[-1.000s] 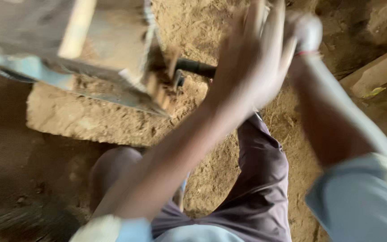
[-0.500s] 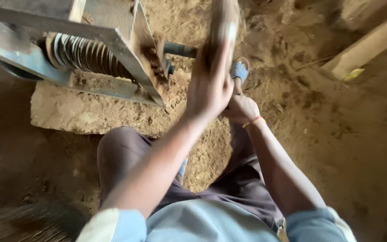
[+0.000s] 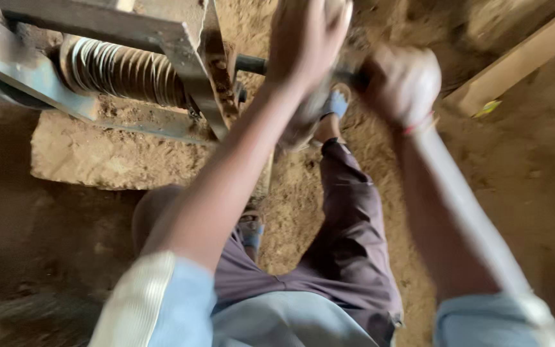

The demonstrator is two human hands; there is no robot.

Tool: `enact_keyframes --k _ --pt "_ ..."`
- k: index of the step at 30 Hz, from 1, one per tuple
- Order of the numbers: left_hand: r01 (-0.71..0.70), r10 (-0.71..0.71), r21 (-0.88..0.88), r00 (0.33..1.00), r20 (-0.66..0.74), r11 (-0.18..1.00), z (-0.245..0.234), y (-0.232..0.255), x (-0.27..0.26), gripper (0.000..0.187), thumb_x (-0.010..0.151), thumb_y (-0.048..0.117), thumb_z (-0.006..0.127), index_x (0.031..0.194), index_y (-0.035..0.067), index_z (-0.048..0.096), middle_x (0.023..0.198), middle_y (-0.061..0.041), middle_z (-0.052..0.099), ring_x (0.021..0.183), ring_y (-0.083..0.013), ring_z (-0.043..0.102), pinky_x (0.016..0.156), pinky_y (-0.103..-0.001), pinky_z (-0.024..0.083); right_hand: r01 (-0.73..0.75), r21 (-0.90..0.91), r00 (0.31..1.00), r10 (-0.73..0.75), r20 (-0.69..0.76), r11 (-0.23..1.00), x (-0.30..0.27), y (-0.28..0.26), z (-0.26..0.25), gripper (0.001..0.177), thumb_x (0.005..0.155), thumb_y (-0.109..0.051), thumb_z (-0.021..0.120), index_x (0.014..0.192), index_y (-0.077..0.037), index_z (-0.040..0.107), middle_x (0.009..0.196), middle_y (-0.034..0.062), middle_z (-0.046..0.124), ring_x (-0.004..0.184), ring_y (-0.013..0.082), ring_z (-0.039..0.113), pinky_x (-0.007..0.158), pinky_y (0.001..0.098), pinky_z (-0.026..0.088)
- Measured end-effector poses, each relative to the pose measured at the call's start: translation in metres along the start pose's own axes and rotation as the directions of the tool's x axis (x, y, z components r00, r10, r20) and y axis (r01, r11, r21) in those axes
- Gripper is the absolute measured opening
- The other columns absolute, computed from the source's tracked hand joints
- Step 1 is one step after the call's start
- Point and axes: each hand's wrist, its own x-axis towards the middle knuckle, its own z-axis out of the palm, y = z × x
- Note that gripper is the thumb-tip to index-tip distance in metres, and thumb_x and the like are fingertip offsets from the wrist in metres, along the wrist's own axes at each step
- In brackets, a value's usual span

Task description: The person winds rope onto a rotating metal shaft using a hand-cranked machine. They guide the rope onto the shaft by hand and rotate the wheel to coil it tightly.

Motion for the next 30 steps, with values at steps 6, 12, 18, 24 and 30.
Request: enact_keyframes --k 6,12,18,24,30 --pt "0.165 -0.14 -0.053 0.937 0.321 0.985 -0.115 0.074 -0.159 0.105 0.095 0.032 0.079 0.166 0.007 0.005 0.158 -0.03 0.04 0.141 -0.0429 0.05 0.119 -0.06 0.047 0.082 -0.151 0.996 -0.079 0.028 0.985 0.079 0.073 0.13 0.02 0.097 -0.031 0.072 0.08 -0.02 0.071 0.072 0.0035 0.066 0.061 0.0222 0.065 0.053 0.0388 0.052" --pt "0.025 -0.048 0.072 0.94 0.337 0.997 -0.114 0.074 -0.177 0.115 0.096 0.023 0.079 0.169 0.022 -0.01 0.163 -0.034 0.018 0.15 -0.0492 0.036 0.122 -0.063 0.042 0.192 -0.087 0.857 -0.124 0.5 0.977 0.06 0.084 0.276 0.009 0.091 -0.028 0.071 0.088 -0.023 0.077 0.086 0.0044 0.075 0.074 0.0244 0.073 0.061 0.0392 0.059" --pt "0.04 -0.069 0.119 0.966 0.25 0.992 -0.097 0.084 -0.172 0.108 0.1 0.018 0.075 0.171 0.029 -0.006 0.164 -0.038 0.016 0.151 -0.0502 0.036 0.123 -0.062 0.044 -0.075 0.196 0.806 -0.057 0.589 0.978 -0.012 0.001 0.271 0.021 0.089 -0.037 0.072 0.091 -0.017 0.077 0.085 0.0093 0.075 0.075 0.029 0.073 0.063 0.0423 0.058" --pt "0.124 -0.172 0.213 0.959 0.224 0.969 -0.051 0.066 -0.106 0.083 0.106 -0.001 0.065 0.167 0.024 0.013 0.157 -0.033 0.033 0.112 -0.0354 0.069 0.068 -0.023 0.066 -0.324 0.408 0.756 -0.025 0.654 0.853 -0.077 -0.063 0.063 0.04 0.087 -0.049 0.072 0.093 -0.01 0.076 0.081 0.015 0.072 0.073 0.0341 0.072 0.064 0.046 0.056" --pt "0.347 -0.474 0.379 0.819 0.324 0.858 0.011 0.021 0.052 0.073 0.101 0.012 0.069 0.159 0.015 0.025 0.153 -0.027 0.042 0.124 -0.0362 0.063 0.092 -0.038 0.059 -0.31 0.353 0.783 0.027 0.622 0.883 -0.028 -0.057 -0.059 0.051 0.087 -0.058 0.074 0.088 -0.007 0.077 0.078 0.0173 0.071 0.074 0.0369 0.071 0.067 0.0485 0.054"
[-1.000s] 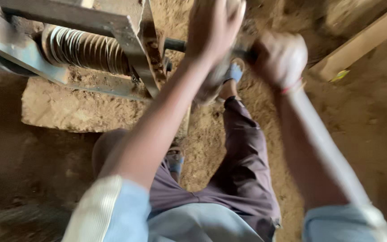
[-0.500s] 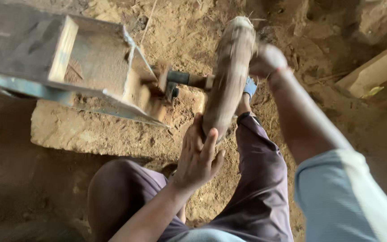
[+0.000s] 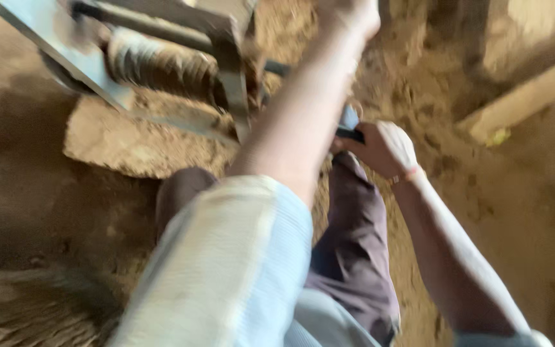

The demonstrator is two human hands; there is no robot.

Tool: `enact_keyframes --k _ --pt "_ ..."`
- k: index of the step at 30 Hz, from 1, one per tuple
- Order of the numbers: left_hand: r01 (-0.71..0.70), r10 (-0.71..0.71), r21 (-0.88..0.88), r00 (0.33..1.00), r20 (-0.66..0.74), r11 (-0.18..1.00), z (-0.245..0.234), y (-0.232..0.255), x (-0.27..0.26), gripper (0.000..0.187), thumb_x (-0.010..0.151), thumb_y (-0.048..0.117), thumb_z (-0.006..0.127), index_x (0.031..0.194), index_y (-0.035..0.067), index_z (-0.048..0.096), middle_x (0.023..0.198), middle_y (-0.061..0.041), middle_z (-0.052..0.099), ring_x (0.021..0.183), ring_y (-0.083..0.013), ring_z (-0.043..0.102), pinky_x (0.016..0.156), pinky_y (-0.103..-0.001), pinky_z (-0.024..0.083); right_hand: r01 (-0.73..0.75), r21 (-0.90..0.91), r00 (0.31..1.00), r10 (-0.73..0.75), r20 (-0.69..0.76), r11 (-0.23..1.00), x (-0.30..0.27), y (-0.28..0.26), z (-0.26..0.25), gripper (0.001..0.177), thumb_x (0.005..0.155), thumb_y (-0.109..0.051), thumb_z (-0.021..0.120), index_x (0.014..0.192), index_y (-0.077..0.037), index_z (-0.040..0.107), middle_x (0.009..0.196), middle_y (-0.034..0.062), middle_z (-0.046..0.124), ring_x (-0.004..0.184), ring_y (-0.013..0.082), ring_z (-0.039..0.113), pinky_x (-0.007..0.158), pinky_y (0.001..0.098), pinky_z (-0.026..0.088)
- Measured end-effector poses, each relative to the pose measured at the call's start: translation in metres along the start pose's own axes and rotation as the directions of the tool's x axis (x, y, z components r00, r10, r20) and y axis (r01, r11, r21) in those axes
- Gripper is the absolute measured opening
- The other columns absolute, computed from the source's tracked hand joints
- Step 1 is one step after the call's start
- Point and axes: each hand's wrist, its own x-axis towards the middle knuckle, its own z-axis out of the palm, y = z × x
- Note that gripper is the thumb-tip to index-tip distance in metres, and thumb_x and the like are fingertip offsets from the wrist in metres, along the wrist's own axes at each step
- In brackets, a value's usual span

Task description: The person winds rope onto a rotating metal shaft using a hand-cranked machine. They guide the rope onto the shaft by hand and rotate the wheel to coil it tightly.

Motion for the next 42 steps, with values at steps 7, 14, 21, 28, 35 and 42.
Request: enact_keyframes --k 7,14,21,28,35,42 --pt "-0.346 0.288 -0.079 0.87 -0.401 0.935 0.011 -0.029 -0.147 0.075 0.096 0.027 0.075 0.156 0.009 0.035 0.15 -0.019 0.052 0.14 -0.0387 0.055 0.12 -0.058 0.048 0.221 -0.297 0.786 -0.35 -0.51 0.929 -0.007 0.035 0.014 0.031 0.093 -0.046 0.075 0.101 -0.015 0.074 0.091 0.004 0.071 0.084 0.0266 0.068 0.079 0.0411 0.05" --pt "-0.207 0.12 -0.327 0.956 -0.267 0.922 0.029 -0.004 -0.064 0.077 0.105 0.031 0.061 0.167 0.013 0.018 0.144 -0.016 0.056 0.109 -0.0224 0.068 0.087 -0.033 0.065 0.066 -0.613 0.625 -0.512 -0.589 0.787 0.076 0.118 -0.004 0.027 0.102 -0.036 0.059 0.099 -0.013 0.074 0.082 0.0041 0.065 0.071 0.0213 0.061 0.072 0.0367 0.053" --pt "-0.199 0.117 -0.245 0.943 -0.312 0.949 0.012 0.013 -0.043 0.081 0.102 0.032 0.063 0.166 0.018 0.016 0.165 -0.021 0.039 0.11 -0.0255 0.062 0.087 -0.041 0.056 0.071 -0.604 0.645 -0.498 -0.58 0.794 0.154 0.123 -0.032 0.024 0.096 -0.034 0.06 0.091 -0.012 0.069 0.08 0.0072 0.065 0.07 0.0238 0.062 0.068 0.0383 0.053" --pt "-0.305 0.28 -0.27 0.952 -0.128 0.913 -0.031 -0.036 -0.225 0.098 0.097 0.016 0.076 0.168 0.022 0.01 0.172 -0.028 0.015 0.163 -0.0406 0.02 0.137 -0.059 0.021 0.085 -0.609 0.815 -0.406 -0.413 0.789 0.299 0.248 0.12 0.016 0.083 -0.026 0.063 0.084 -0.011 0.067 0.076 0.0109 0.064 0.067 0.0271 0.063 0.062 0.0396 0.052" --pt "-0.318 0.31 -0.078 0.945 -0.103 0.945 -0.023 -0.053 -0.248 0.1 0.098 0.021 0.073 0.169 0.029 0.004 0.165 -0.033 0.019 0.154 -0.0448 0.028 0.126 -0.061 0.031 0.257 -0.357 0.934 -0.326 -0.146 0.898 0.148 0.196 0.279 0.018 0.088 -0.026 0.062 0.076 -0.012 0.067 0.066 0.0112 0.062 0.056 0.0296 0.062 0.051 0.0442 0.05" --pt "-0.304 0.266 -0.142 0.935 -0.236 0.942 -0.014 -0.046 -0.242 0.083 0.11 0.019 0.064 0.171 0.025 0.009 0.173 -0.028 0.02 0.157 -0.0409 0.027 0.132 -0.054 0.03 0.262 0.088 0.961 -0.268 0.064 0.961 -0.001 0.056 0.018 0.025 0.095 -0.043 0.07 0.1 -0.022 0.081 0.082 0.0123 0.073 0.062 0.0336 0.067 0.059 0.0441 0.053"
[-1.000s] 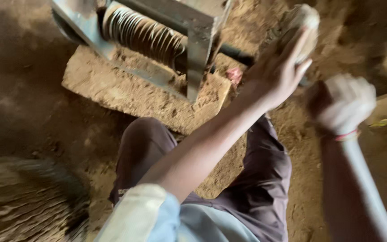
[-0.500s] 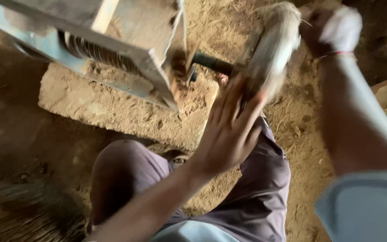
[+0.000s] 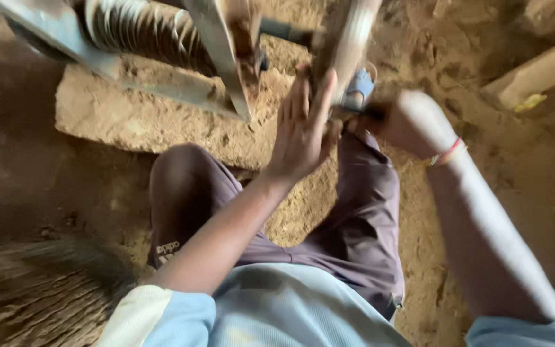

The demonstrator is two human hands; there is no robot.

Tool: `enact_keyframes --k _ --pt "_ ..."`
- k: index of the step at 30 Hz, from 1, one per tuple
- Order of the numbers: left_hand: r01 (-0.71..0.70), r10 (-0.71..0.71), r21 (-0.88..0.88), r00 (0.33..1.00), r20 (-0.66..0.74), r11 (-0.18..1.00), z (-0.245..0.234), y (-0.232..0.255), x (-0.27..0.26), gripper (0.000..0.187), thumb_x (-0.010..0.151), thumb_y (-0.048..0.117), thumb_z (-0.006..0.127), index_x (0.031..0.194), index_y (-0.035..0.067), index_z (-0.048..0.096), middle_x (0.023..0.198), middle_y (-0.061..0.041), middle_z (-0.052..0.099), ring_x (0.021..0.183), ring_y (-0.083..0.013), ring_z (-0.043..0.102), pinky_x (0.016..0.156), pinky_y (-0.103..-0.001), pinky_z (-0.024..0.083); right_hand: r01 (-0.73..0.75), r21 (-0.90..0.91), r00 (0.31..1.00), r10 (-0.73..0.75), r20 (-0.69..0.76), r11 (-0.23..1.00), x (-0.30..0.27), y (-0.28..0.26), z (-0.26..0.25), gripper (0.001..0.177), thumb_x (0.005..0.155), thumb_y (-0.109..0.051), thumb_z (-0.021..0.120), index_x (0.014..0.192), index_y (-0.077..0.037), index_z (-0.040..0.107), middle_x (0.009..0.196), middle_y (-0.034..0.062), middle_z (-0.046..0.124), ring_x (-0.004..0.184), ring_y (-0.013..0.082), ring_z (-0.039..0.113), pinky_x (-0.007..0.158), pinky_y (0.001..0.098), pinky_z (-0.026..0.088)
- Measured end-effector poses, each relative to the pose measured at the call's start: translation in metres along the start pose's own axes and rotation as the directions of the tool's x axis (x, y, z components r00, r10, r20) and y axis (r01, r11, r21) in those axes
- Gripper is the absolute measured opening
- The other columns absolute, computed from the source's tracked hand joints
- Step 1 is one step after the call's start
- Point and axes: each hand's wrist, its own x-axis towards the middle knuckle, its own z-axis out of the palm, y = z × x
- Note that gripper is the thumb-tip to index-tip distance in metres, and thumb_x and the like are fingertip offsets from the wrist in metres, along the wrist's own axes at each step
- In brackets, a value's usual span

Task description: The person winds rope onto a rotating metal shaft using a hand-cranked machine. They guide the rope onto the shaft by hand and rotate the wheel to coil it tightly.

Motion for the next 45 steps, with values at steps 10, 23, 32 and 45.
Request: enact_keyframes --k 10,23,32,45 --pt "0.184 -0.2 0.104 0.963 0.178 0.977 0.094 -0.022 0.201 0.038 0.106 0.014 0.056 0.144 0.018 0.051 0.134 -0.011 0.065 0.113 -0.0266 0.073 0.086 -0.042 0.066 -0.119 -0.455 0.695 -0.253 -0.673 0.883 0.083 0.051 -0.045 0.017 0.104 -0.027 0.058 0.109 -0.014 0.068 0.11 0.0043 0.069 0.108 0.0251 0.061 0.101 0.043 0.039" --pt "0.061 -0.056 -0.039 0.993 0.107 0.997 -0.039 0.03 0.017 0.103 0.09 0.015 0.077 0.169 0.023 0.011 0.17 -0.033 0.018 0.162 -0.0491 0.022 0.131 -0.065 0.026 -0.078 -0.595 0.89 -0.213 -0.403 0.8 0.177 0.249 0.185 0.022 0.094 -0.027 0.067 0.075 -0.017 0.062 0.066 0.0052 0.064 0.059 0.0243 0.066 0.047 0.0414 0.05" --pt "0.019 -0.02 -0.055 1.0 -0.003 0.998 -0.007 0.01 -0.023 0.1 0.097 0.029 0.073 0.169 0.026 0.004 0.17 -0.026 0.02 0.156 -0.0473 0.03 0.131 -0.064 0.029 -0.245 -0.074 0.968 0.248 0.03 0.967 0.006 -0.007 0.046 0.052 0.094 -0.062 0.065 0.094 -0.012 0.08 0.083 0.0208 0.073 0.072 0.0381 0.07 0.064 0.0476 0.055" --pt "0.186 -0.186 0.024 0.982 -0.014 0.982 0.052 0.01 0.217 0.062 0.102 0.032 0.063 0.155 0.016 0.036 0.161 -0.019 0.042 0.143 -0.0384 0.051 0.1 -0.052 0.056 -0.108 -0.611 0.669 -0.397 -0.628 0.784 0.113 0.084 -0.056 0.013 0.091 -0.029 0.071 0.093 -0.018 0.079 0.082 -0.001 0.072 0.075 0.0177 0.067 0.071 0.0318 0.05"
